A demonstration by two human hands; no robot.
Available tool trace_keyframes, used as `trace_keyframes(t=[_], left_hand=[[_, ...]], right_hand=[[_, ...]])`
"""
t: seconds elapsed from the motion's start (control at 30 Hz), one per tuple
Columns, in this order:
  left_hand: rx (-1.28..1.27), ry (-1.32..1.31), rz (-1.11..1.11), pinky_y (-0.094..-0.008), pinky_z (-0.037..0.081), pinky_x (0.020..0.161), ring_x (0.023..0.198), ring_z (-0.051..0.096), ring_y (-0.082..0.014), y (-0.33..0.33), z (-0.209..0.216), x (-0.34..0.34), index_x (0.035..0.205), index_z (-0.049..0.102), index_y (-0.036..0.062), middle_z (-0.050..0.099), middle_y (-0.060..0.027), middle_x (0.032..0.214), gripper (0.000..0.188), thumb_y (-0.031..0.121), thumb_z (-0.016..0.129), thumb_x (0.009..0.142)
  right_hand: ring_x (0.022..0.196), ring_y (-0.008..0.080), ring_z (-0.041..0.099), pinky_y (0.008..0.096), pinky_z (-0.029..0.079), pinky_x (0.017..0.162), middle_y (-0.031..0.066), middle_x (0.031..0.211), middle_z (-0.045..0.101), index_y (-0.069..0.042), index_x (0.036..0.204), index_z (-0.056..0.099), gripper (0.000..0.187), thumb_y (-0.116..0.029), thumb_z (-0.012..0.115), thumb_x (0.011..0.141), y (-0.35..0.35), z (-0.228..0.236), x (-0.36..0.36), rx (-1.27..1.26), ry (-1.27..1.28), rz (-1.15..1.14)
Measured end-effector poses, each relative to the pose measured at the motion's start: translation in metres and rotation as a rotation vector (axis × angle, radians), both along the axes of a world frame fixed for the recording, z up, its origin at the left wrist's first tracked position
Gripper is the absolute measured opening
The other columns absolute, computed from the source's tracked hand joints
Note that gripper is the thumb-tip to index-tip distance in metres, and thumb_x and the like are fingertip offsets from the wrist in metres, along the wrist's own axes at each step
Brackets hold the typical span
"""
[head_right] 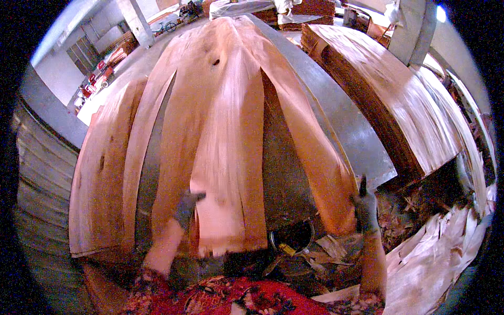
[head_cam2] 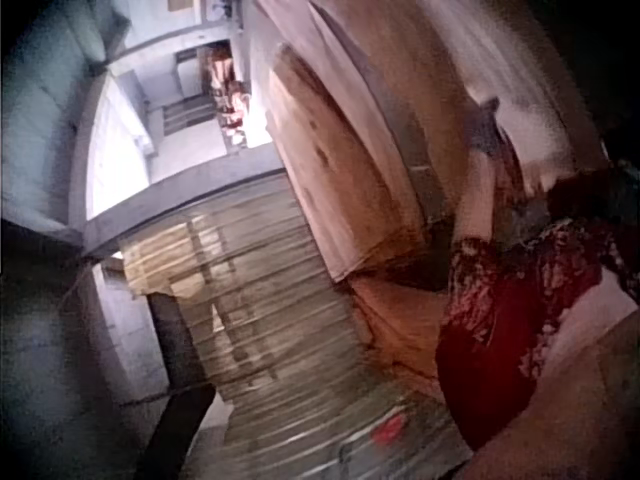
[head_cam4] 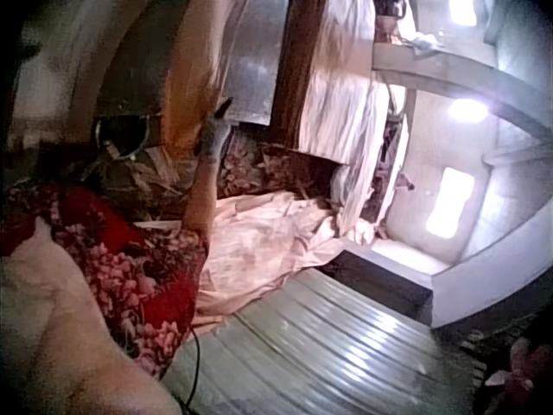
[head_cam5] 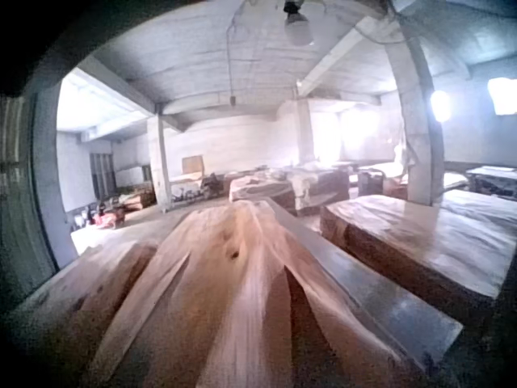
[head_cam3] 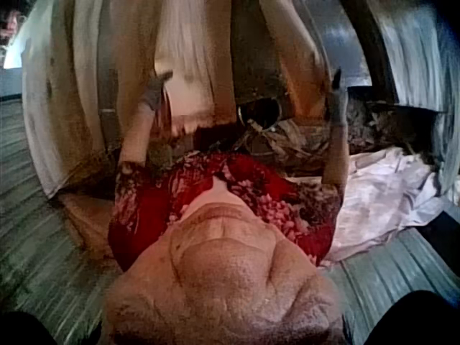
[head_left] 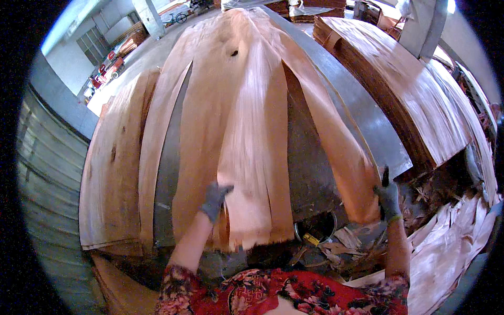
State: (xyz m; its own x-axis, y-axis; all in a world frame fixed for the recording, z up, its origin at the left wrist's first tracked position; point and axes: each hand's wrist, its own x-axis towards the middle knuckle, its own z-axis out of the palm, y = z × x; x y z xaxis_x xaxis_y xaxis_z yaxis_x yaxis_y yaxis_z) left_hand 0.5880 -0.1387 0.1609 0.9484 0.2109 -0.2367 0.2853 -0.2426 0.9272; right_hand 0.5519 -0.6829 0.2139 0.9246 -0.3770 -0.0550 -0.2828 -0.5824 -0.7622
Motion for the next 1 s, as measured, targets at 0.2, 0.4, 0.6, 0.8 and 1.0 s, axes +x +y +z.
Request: trace_keyframes(t=[0.2, 0.4, 0.6, 0.8, 1.0], left_hand=[[-0.25, 0.259, -0.084, -0.0279, 0.048, 0.054, 0.058, 0.058, -0.017, -0.059, 0.087, 0.065, 0.085, 0.06, -0.0013, 0.061, -0.0066, 0.072, 0.033, 0.03, 0.067, 0.074], [-0.564, 0.418, -0.369, -0.0282, 0.048, 0.057, 0.059, 0.06, -0.0156, -0.024, 0.029, -0.029, 0.083, 0.062, 0.0025, 0.063, -0.0062, 0.071, 0.036, 0.039, 0.059, 0.082], [0.616, -0.017, -0.486, -0.0351, 0.047, 0.052, 0.056, 0.06, -0.0209, -0.125, 0.073, -0.021, 0.093, 0.063, 0.0058, 0.061, -0.0101, 0.063, 0.035, 0.038, 0.058, 0.081], [0.926, -0.381, -0.253, -0.0377, 0.046, 0.053, 0.06, 0.059, -0.0279, -0.113, 0.069, -0.071, 0.097, 0.063, 0.0032, 0.06, -0.0164, 0.065, 0.032, 0.026, 0.063, 0.075], [0.379, 0.128, 0.349, -0.0352, 0.049, 0.065, 0.071, 0.062, -0.0178, 0.007, 0.011, -0.133, 0.11, 0.057, -0.0015, 0.065, -0.0146, 0.086, 0.039, 0.027, 0.055, 0.084]], right_hand=[[0.083, 0.0348, 0.06, 0.0404, 0.047, 0.068, 0.0233, 0.093, 0.061, 0.0, 0.106, 0.055, 0.041, -0.028, 0.06, 0.076, -0.06, -0.002, 0.076, -0.412, 0.0, -0.043], [0.102, 0.0337, 0.052, 0.0381, 0.042, 0.086, 0.0197, 0.111, 0.054, -0.003, 0.122, 0.045, 0.052, -0.016, 0.057, 0.073, -0.074, 0.035, 0.03, -0.453, -0.007, -0.063], [0.081, 0.0414, 0.057, 0.048, 0.047, 0.068, 0.0248, 0.085, 0.059, -0.001, 0.101, 0.055, 0.032, -0.025, 0.052, 0.08, -0.117, 0.046, 0.08, -0.836, -0.084, -0.184], [0.069, 0.0366, 0.057, 0.0439, 0.046, 0.06, 0.0193, 0.078, 0.061, 0.0, 0.096, 0.056, 0.025, -0.02, 0.053, 0.082, -0.076, 0.076, 0.019, -0.708, -0.123, -0.112], [0.056, 0.0091, 0.046, 0.0263, 0.038, 0.051, -0.0003, 0.064, 0.055, -0.003, 0.082, 0.062, 0.014, -0.017, 0.059, 0.081, -0.021, -0.056, -0.061, 0.23, -0.099, -0.109]])
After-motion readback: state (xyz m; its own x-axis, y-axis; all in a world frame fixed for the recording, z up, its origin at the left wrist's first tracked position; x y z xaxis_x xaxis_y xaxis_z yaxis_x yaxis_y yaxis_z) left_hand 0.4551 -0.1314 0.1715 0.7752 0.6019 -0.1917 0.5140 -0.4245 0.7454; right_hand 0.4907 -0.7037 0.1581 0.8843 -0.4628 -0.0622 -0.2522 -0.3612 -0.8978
